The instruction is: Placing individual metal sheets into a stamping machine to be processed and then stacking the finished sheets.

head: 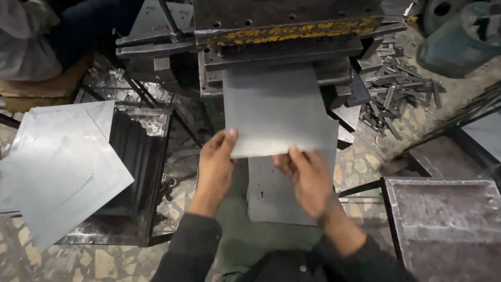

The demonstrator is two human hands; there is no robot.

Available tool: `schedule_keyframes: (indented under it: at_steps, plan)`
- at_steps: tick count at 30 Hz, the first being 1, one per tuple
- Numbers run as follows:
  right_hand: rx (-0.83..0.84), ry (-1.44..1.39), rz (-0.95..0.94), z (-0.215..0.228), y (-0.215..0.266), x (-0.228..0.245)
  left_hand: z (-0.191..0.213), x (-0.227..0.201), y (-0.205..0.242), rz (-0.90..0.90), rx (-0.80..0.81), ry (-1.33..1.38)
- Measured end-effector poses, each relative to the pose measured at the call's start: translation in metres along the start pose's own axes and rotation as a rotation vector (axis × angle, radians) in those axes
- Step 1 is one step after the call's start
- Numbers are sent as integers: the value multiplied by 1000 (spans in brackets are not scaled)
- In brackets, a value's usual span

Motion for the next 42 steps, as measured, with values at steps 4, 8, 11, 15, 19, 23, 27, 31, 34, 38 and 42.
schedule_keyframes:
  at_steps: [4,8,11,15,19,23,27,31,34,38,42]
  plan:
    - [-172,-94,-48,12,-83,-8,-21,-19,-15,-12,19,299]
    - [-70,25,-103,6,-162,-19,-17,-22,-51,-3,42,266]
    - [-115,-20,-119,10,-200,-27,-14,-27,-74,-39,19,279]
    - [-176,-74,-120,12,-205,-26,-16,-37,-85,-78,-9,246]
    - [-219,-148,-95,8,-198,-21,-21,-30,-94,-61,-51,252]
    - [-231,-177,-67,21,-210,-30,-25,-17,-113,-110,-94,261]
    - [-232,-102,-54,30,-212,-22,-37,-14,-114,-142,-139,267]
    - [-211,-157,-67,30,-210,-18,-40,-16,-104,-170,-126,250]
    - [-188,-152,-63,30,-211,-20,-36,-21,-100,-124,-72,175]
    - [-194,-137,-45,27,-207,-17,-27,-41,-60,-82,-37,133]
    - [-195,-150,-53,26,-204,-16,5,-55,-26,-114,-13,-19]
Point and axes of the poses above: each hand's wrist, its own y-axis away from the middle knuckle, its own z-axis out of the back of the hand, x = y × z, the point moved 8 cm from there along -y, towards the middle knuckle, and after that the axes turned 4 degrees about z, right-handed, at the moved point
